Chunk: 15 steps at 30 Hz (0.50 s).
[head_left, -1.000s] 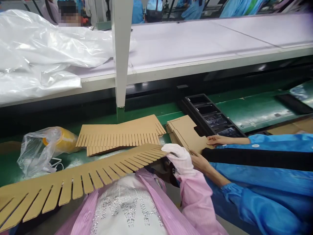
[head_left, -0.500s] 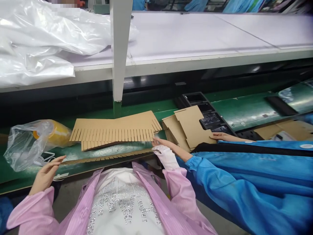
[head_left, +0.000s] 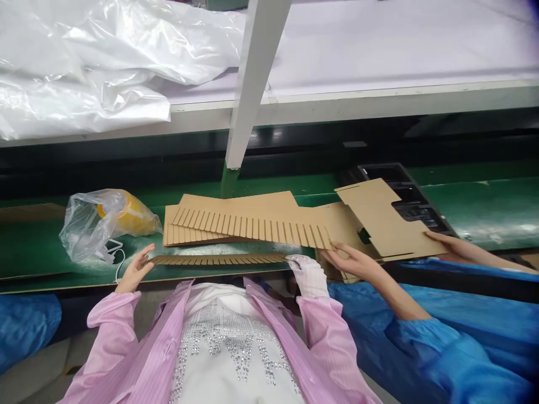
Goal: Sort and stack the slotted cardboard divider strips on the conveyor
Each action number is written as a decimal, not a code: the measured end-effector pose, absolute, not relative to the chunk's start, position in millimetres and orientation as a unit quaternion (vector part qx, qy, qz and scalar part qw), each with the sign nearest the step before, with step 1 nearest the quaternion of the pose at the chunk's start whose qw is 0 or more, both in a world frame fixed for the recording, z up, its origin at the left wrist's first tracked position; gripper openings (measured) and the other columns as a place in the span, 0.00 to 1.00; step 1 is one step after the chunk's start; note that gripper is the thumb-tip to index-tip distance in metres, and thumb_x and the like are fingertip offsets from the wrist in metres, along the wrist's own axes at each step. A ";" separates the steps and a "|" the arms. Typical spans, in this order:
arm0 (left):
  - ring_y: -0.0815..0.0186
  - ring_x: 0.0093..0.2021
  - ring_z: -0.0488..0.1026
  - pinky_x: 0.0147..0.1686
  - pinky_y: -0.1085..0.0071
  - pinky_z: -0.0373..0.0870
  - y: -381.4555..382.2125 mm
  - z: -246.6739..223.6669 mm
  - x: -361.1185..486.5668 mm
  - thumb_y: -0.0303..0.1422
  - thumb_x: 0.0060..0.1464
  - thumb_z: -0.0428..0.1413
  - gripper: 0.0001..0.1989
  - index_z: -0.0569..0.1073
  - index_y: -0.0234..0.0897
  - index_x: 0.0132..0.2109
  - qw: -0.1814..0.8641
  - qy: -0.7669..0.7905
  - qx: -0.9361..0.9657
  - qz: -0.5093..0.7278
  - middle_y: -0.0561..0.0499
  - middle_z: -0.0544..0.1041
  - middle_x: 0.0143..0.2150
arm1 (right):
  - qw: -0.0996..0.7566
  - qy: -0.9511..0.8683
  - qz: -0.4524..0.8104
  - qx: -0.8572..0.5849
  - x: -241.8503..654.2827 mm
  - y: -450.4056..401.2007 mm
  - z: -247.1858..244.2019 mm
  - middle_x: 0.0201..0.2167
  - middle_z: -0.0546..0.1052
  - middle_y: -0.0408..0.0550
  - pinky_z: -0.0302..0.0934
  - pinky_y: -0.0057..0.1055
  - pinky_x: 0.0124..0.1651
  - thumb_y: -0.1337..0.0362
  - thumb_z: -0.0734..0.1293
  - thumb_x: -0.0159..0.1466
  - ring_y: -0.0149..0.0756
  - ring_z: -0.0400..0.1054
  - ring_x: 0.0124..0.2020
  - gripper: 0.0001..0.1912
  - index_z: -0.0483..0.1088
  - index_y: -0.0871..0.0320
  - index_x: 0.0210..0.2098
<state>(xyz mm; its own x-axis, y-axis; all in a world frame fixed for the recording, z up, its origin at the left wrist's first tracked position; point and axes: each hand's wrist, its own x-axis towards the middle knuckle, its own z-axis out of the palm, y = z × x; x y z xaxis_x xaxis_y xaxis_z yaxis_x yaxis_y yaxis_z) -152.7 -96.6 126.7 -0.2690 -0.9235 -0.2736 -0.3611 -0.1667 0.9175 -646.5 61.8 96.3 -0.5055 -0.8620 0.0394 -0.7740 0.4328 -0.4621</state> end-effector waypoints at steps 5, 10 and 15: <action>0.52 0.66 0.56 0.64 0.53 0.54 -100.5 131.2 -157.4 0.56 0.48 0.56 0.35 0.67 0.39 0.57 0.208 -0.650 0.531 -0.503 0.39 0.60 0.66 | 0.077 0.843 -0.222 -0.484 -645.4 59.8 87.8 0.37 0.79 0.51 0.63 0.30 0.49 0.66 0.62 0.58 0.37 0.71 0.39 0.10 0.76 0.58 0.31; 0.51 0.61 0.60 0.64 0.49 0.50 -110.8 125.1 -166.4 0.52 0.47 0.60 0.23 0.77 0.42 0.45 0.133 -0.767 0.467 -0.420 0.44 0.68 0.59 | 0.029 0.846 -0.213 -0.487 -645.1 52.7 84.2 0.43 0.77 0.52 0.60 0.31 0.56 0.69 0.56 0.57 0.36 0.69 0.47 0.17 0.76 0.60 0.36; 0.60 0.47 0.70 0.56 0.53 0.63 -102.8 126.3 -178.6 0.47 0.58 0.53 0.17 0.76 0.38 0.42 0.142 -0.751 0.446 -0.466 0.45 0.75 0.44 | 0.009 0.827 -0.192 -0.528 -637.0 58.2 105.5 0.41 0.77 0.53 0.65 0.39 0.51 0.61 0.56 0.57 0.44 0.71 0.44 0.17 0.76 0.56 0.29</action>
<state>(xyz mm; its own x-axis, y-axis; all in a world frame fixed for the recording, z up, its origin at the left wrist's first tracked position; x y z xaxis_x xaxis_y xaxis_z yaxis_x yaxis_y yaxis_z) -178.6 -102.8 126.3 -0.5620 -0.8019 -0.2028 -0.5378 0.1680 0.8261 -637.0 58.2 105.5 -0.4419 -0.8771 0.1885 -0.8704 0.3683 -0.3268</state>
